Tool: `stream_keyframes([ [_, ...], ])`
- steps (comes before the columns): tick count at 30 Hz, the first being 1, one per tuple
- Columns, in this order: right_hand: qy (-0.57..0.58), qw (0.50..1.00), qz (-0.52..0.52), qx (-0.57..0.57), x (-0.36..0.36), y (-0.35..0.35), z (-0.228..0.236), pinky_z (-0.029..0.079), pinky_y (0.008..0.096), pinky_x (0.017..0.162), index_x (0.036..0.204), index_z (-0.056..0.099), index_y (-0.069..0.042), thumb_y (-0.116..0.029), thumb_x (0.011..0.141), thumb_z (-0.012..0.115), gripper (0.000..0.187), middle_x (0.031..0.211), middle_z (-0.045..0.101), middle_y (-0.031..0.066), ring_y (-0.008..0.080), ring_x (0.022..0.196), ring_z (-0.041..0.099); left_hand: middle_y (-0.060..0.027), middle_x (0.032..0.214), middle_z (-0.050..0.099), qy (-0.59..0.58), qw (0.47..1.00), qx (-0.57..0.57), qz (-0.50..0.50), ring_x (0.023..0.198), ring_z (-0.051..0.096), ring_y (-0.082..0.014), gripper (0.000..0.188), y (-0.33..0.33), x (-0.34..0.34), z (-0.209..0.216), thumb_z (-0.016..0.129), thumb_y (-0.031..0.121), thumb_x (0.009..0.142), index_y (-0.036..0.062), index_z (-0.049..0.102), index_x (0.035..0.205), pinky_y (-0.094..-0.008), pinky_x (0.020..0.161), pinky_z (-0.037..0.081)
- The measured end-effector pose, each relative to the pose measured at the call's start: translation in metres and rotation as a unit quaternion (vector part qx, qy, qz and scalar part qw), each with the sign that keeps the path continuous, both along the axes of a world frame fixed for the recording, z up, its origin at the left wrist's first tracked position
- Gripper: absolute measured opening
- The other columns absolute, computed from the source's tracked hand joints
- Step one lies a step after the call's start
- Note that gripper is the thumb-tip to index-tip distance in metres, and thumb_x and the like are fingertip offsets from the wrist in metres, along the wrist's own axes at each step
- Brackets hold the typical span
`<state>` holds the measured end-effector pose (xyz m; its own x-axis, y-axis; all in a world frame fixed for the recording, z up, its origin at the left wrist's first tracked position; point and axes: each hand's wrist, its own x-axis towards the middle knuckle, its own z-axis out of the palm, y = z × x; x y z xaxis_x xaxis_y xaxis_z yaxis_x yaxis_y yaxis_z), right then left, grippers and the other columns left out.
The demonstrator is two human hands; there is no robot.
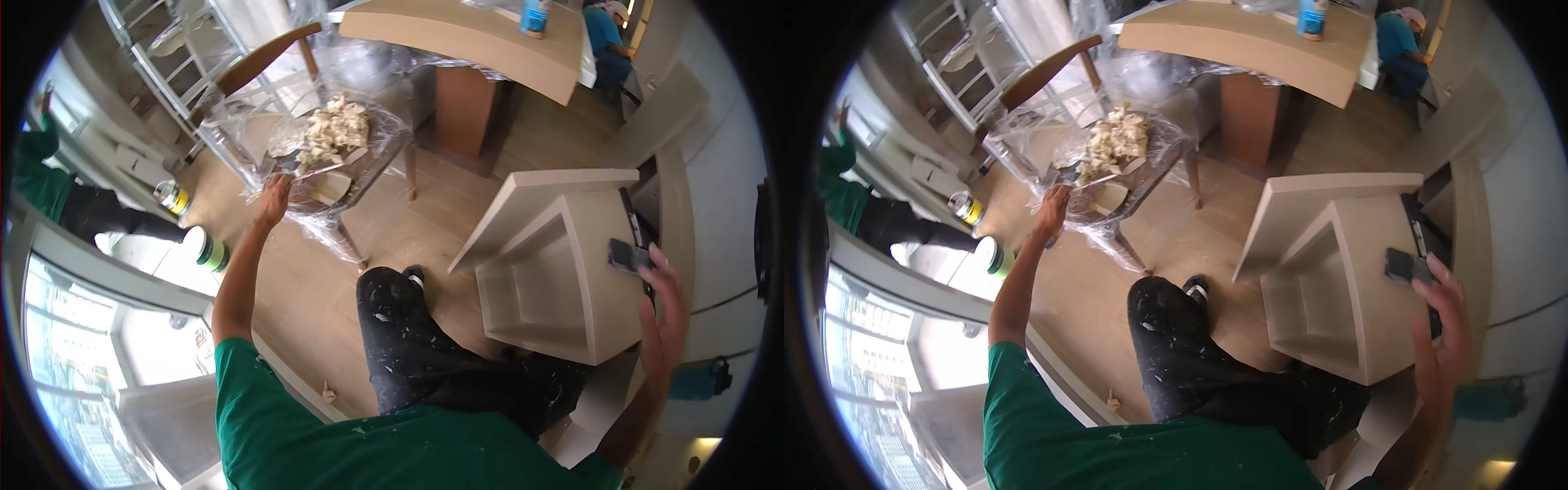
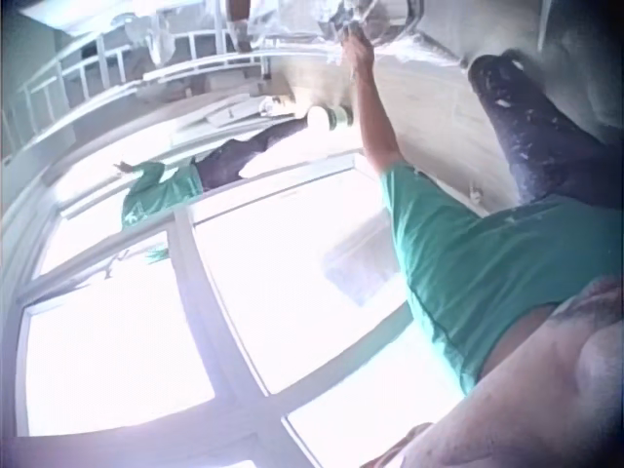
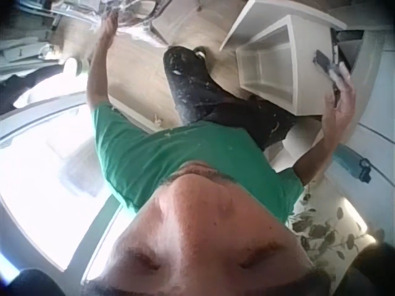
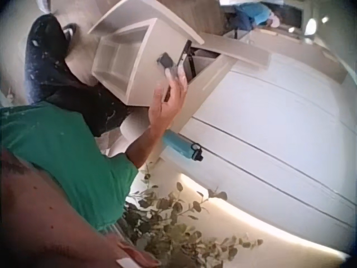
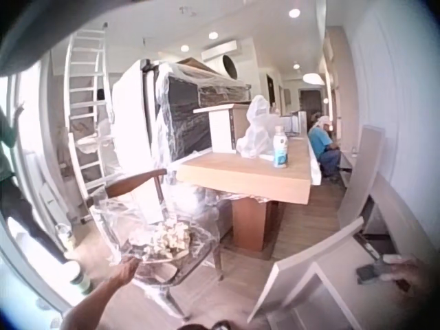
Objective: The person sands the edges and corners of a small white wooden shelf using a sanding block, then applies a liquid substance along the seams with a thin paintbrush before resuming sanding on different sections of the piece.
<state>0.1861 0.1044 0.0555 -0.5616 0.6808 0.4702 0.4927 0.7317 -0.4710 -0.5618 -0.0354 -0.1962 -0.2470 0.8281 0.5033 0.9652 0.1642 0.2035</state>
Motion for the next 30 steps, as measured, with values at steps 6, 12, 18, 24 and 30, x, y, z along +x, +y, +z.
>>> stream_keyframes([
  [6, 0.018, 0.999, -0.026, 0.011, 0.002, 0.043, -0.003, 0.041, 0.0415, 0.114, 0.124, 0.069, -0.001, -0.013, 0.095, 0.07, 0.031, 0.143, 0.06, 0.0178, 0.0326, 0.135, 0.055, -0.0246, 0.128, 0.063, -0.039, 0.996, -0.066, -0.042, 0.118, 0.058, -0.0476, 0.03, 0.026, -0.016, -0.039, 0.053, 0.001, 0.097, -0.0011, 0.063, 0.125, -0.054, 0.102, 0.044],
  [12, -0.064, 0.997, -0.021, -0.034, 0.021, 0.063, -0.016, 0.04, 0.0425, 0.115, 0.134, 0.064, -0.003, -0.008, 0.092, 0.069, 0.042, 0.14, 0.061, 0.0167, 0.0341, 0.135, 0.053, -0.0183, 0.127, 0.064, -0.021, 0.996, -0.085, 0.009, 0.125, 0.057, -0.0407, 0.029, 0.034, -0.011, -0.053, 0.051, 0.006, 0.1, 0.0067, 0.063, 0.127, -0.0614, 0.114, 0.035],
  [18, -0.121, 0.992, -0.024, -0.025, 0.032, 0.075, -0.03, 0.037, 0.0436, 0.118, 0.138, 0.061, -0.004, -0.012, 0.086, 0.075, 0.055, 0.141, 0.059, 0.0161, 0.0351, 0.138, 0.048, -0.0195, 0.134, 0.057, -0.011, 0.995, -0.099, 0.0, 0.133, 0.049, -0.0431, 0.046, 0.03, -0.003, -0.047, 0.051, 0.004, 0.092, 0.0081, 0.055, 0.137, -0.0641, 0.118, 0.028],
  [24, -0.086, 0.996, -0.019, -0.032, 0.033, 0.072, -0.033, 0.044, 0.0412, 0.11, 0.137, 0.061, -0.003, -0.011, 0.089, 0.073, 0.05, 0.133, 0.062, 0.0171, 0.0325, 0.129, 0.055, -0.0232, 0.136, 0.055, 0.044, 0.997, -0.056, 0.027, 0.135, 0.047, -0.0445, 0.053, 0.017, -0.012, -0.049, 0.054, 0.006, 0.09, 0.0025, 0.05, 0.143, -0.0619, 0.12, 0.027],
  [30, 0.154, 0.976, -0.016, -0.153, 0.057, 0.088, -0.043, 0.052, 0.0324, 0.09, 0.137, 0.059, 0.003, -0.021, 0.107, 0.056, 0.038, 0.116, 0.065, 0.0125, 0.0193, 0.101, 0.066, -0.0209, 0.124, 0.064, 0.018, 0.978, 0.204, 0.039, 0.116, 0.057, -0.0408, 0.037, 0.05, 0.073, 0.048, 0.061, 0.02, 0.101, -0.0017, 0.06, 0.132, -0.0501, 0.103, 0.041],
])
